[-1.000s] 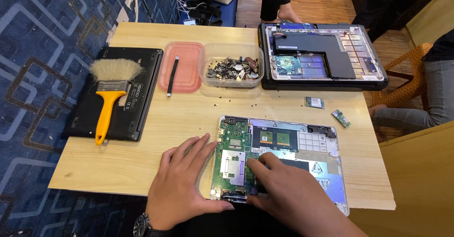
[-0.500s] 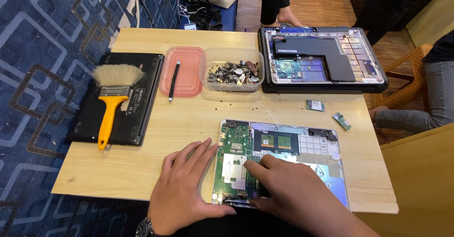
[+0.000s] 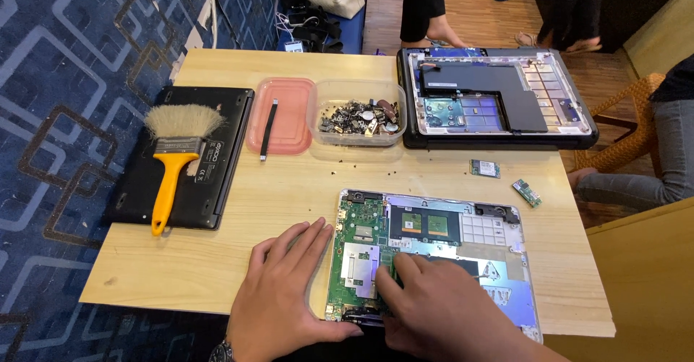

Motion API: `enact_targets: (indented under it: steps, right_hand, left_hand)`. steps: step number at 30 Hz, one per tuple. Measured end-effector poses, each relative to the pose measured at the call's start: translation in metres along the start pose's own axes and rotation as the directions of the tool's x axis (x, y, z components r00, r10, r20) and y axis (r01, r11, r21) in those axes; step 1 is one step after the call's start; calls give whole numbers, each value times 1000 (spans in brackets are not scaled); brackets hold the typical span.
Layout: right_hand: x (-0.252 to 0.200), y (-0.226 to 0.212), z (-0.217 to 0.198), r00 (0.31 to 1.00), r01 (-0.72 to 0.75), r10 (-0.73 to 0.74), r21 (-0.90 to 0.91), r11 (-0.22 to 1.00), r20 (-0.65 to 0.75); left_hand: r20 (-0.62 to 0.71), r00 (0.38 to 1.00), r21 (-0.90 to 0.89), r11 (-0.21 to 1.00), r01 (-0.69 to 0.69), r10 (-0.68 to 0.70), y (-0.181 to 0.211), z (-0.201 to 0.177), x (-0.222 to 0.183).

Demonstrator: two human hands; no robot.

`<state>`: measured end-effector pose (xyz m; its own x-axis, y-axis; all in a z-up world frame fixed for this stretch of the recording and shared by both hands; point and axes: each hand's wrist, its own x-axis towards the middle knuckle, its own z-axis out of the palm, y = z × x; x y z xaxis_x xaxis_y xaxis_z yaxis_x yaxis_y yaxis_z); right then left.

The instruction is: Disassembling a laptop by removing screws and internal circuit boards like the motherboard.

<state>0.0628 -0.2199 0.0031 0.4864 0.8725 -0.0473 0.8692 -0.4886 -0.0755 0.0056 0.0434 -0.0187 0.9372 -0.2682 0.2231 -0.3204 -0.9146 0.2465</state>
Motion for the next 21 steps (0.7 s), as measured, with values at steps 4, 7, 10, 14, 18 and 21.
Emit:
enact_targets:
  steps: [4, 7, 10, 14, 18, 21]
  right_hand:
    - [-1, -1, -9, 994, 13, -15, -21, 1000, -107]
    - [0, 0, 9, 982, 70, -85, -95, 993, -166]
    - [-1, -2, 4, 980, 78, -95, -106, 991, -175]
    - [-2, 0, 3, 969, 96, -122, -129, 987, -216]
    - [-4, 3, 9, 979, 90, -110, -116, 989, -173]
    - [-4, 4, 8, 983, 60, -64, -33, 998, -170]
  left_hand:
    - [-15, 1000, 8, 1000, -16, 16, 0, 0, 0]
    - [0, 1000, 7, 1000, -12, 12, 0, 0, 1]
    - [14, 1000, -19, 1000, -10, 10, 1, -2, 2]
    - [12, 1000, -32, 999, -11, 12, 1, -4, 3]
    - [14, 1000, -36, 999, -4, 4, 2, -2, 2]
    - [15, 1000, -37, 999, 7, -7, 1, -1, 2]
